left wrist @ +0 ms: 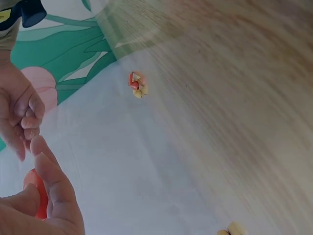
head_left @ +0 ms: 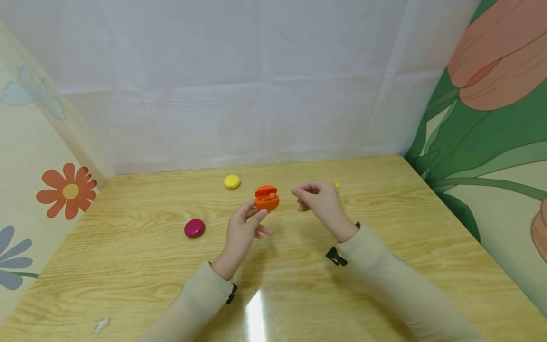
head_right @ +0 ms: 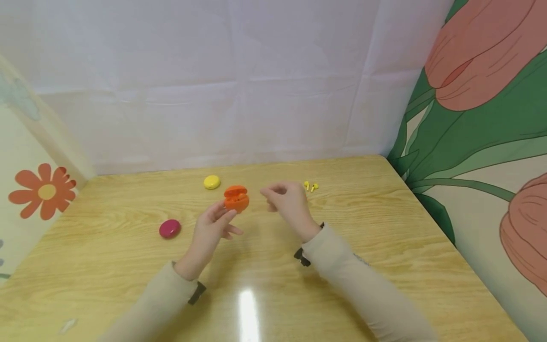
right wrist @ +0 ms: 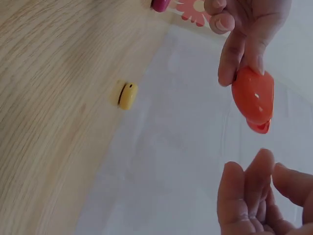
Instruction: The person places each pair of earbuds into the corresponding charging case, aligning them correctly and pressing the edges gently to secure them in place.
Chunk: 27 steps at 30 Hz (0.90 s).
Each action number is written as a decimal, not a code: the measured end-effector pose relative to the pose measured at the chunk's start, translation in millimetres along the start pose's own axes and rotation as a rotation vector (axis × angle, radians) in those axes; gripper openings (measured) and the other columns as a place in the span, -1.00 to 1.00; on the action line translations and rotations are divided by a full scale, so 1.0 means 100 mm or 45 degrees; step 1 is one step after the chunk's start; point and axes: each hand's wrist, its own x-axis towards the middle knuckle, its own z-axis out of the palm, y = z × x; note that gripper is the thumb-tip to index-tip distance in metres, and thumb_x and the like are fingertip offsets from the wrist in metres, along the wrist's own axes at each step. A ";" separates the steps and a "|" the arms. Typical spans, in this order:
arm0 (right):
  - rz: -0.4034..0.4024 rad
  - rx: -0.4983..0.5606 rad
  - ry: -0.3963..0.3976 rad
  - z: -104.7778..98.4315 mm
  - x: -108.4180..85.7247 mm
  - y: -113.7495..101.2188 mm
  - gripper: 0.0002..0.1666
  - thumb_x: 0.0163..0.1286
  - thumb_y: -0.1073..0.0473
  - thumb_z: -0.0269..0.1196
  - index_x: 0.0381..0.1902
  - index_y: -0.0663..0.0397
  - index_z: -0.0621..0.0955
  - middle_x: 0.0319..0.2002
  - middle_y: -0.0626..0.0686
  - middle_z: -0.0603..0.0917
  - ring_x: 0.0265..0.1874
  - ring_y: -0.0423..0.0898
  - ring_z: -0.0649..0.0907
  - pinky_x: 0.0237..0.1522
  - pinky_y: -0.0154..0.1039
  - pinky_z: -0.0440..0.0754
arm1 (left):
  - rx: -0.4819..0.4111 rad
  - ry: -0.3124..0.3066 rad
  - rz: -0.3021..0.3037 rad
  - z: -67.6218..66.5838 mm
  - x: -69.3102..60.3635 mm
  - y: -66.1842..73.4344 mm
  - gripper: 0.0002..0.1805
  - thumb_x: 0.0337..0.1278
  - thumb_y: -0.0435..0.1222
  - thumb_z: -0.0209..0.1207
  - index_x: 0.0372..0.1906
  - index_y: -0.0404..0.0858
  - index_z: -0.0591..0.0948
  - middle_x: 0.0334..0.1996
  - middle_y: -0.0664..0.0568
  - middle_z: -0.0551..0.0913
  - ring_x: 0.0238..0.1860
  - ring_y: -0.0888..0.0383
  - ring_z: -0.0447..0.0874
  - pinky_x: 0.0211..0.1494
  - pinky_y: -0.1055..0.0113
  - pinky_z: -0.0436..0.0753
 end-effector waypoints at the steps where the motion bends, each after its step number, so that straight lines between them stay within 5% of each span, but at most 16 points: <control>1: 0.009 0.007 0.005 -0.04 0.01 0.01 -0.73 0.36 0.22 0.29 -0.21 0.43 0.65 -0.47 0.17 0.63 -0.60 -0.21 0.63 -0.39 -0.30 0.69 | -0.004 0.000 -0.007 0.00 0.00 0.00 -0.55 0.37 -0.38 0.11 0.28 -0.47 0.41 0.07 -0.33 0.58 -0.63 0.27 0.65 -0.58 0.50 0.50; 27: 0.056 0.065 -0.031 -0.41 0.04 0.20 -0.69 0.43 0.18 0.22 -0.28 0.44 0.56 -0.60 0.01 0.59 -0.70 -0.20 0.64 -0.54 -0.28 0.67 | 0.009 -0.017 -0.018 -0.07 0.00 0.02 -0.57 0.38 -0.36 0.10 0.28 -0.43 0.43 0.03 -0.27 0.61 -0.60 0.25 0.66 -0.55 0.47 0.53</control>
